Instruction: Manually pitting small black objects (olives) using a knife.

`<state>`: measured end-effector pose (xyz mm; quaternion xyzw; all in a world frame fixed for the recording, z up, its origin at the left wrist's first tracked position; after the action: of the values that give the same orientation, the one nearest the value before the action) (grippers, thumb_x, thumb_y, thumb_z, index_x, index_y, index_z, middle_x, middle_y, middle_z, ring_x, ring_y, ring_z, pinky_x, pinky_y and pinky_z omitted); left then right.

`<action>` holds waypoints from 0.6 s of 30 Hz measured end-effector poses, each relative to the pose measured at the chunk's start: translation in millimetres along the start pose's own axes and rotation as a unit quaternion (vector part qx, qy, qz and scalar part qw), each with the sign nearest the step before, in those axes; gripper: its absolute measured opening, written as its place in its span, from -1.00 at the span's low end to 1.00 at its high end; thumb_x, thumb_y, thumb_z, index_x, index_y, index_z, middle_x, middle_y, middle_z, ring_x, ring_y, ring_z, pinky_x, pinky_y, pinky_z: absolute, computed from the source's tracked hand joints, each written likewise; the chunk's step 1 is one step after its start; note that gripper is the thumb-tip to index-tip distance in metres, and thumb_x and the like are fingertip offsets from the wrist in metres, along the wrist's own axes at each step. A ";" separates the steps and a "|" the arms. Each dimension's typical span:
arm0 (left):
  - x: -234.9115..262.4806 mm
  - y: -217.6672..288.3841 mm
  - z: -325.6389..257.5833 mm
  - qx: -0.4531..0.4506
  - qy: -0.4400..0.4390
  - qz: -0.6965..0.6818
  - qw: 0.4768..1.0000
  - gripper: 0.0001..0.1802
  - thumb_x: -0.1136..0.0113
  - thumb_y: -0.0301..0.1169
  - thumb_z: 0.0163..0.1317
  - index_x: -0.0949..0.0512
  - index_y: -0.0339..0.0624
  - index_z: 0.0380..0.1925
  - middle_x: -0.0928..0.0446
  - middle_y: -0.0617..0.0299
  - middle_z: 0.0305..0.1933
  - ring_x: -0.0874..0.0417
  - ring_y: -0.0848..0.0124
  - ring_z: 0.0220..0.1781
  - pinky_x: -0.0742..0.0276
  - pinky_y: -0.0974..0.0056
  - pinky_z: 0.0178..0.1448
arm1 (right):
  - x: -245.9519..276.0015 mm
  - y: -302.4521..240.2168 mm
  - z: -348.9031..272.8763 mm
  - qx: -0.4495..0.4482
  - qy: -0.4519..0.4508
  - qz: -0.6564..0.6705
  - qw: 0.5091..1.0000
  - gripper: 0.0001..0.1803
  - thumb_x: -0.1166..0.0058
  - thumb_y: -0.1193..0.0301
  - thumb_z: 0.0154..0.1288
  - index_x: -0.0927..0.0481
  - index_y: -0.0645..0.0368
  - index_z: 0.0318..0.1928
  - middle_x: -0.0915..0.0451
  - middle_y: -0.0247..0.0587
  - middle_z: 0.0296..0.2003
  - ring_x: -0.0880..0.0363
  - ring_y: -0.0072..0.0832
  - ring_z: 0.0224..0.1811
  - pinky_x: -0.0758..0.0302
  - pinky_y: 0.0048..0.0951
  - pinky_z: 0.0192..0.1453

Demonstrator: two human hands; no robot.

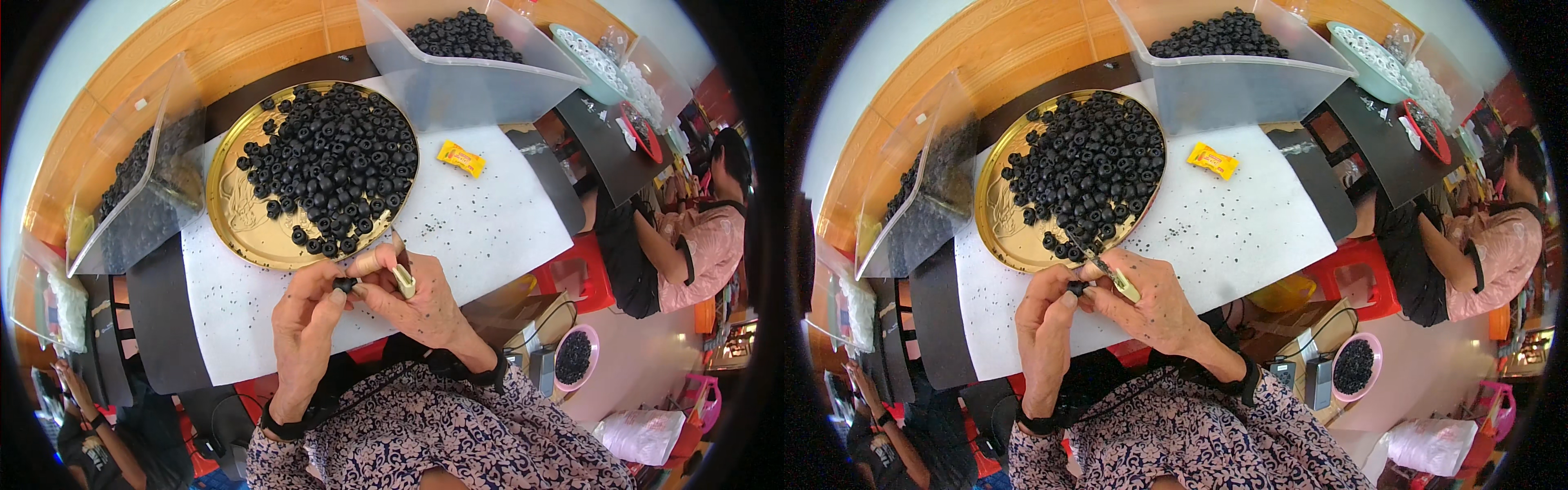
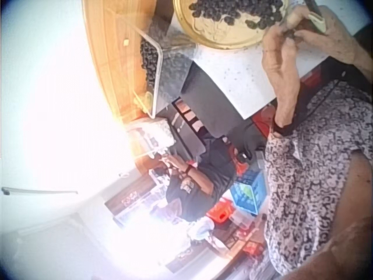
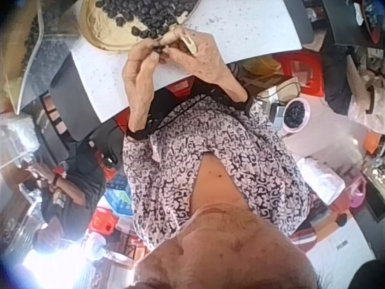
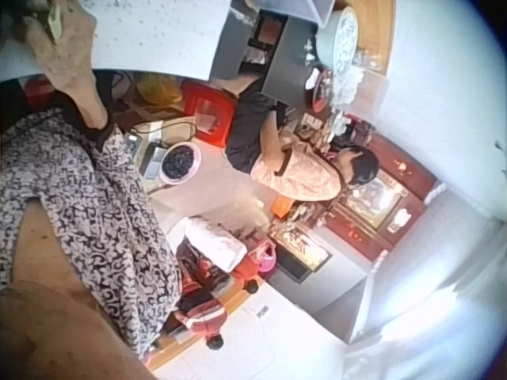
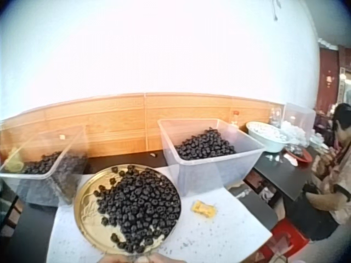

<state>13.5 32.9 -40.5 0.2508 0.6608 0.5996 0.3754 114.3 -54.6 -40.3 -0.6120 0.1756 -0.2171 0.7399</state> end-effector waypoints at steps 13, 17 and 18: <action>1.5 -4.7 -0.3 -0.019 -0.028 0.013 0.999 -0.70 0.02 -0.70 0.16 -0.45 -0.29 -0.08 -0.45 0.28 -0.18 -0.41 0.60 -0.22 -0.40 0.45 -0.10 | 1.8 -6.2 1.8 -0.019 -0.007 -0.054 0.998 -0.83 -0.11 0.50 0.15 -0.45 0.26 -0.25 -0.49 -0.17 -0.48 -0.49 -0.41 -0.48 -0.41 -0.44 -0.36; -1.3 1.4 0.0 -0.006 0.004 0.015 1.000 -0.64 0.03 -0.71 0.18 -0.38 -0.31 0.01 -0.48 0.18 -0.08 -0.48 0.54 -0.13 -0.44 0.41 -0.06 | 1.4 -2.3 0.7 -0.030 -0.001 -0.036 0.999 -0.80 -0.12 0.50 0.14 -0.45 0.27 -0.22 -0.48 -0.15 -0.46 -0.50 -0.37 -0.47 -0.41 -0.44 -0.38; -1.7 1.2 -0.2 0.001 0.008 0.021 1.000 -0.62 0.03 -0.71 0.18 -0.36 -0.31 0.03 -0.49 0.16 -0.05 -0.49 0.52 -0.10 -0.45 0.40 -0.04 | 1.9 -2.7 0.6 -0.018 0.001 -0.034 0.999 -0.78 -0.13 0.50 0.13 -0.46 0.26 -0.20 -0.48 -0.15 -0.45 -0.51 -0.36 -0.47 -0.41 -0.44 -0.38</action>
<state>14.3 31.6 -38.9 0.2598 0.6589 0.6086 0.3576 115.9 -55.5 -37.5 -0.6308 0.1593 -0.2397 0.7206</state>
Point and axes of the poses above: each hand's wrist, its own z-axis towards the middle knuckle, its own x-axis out of the back of the hand, y = z × x, the point moved 7 cm from there along z, towards the middle knuckle
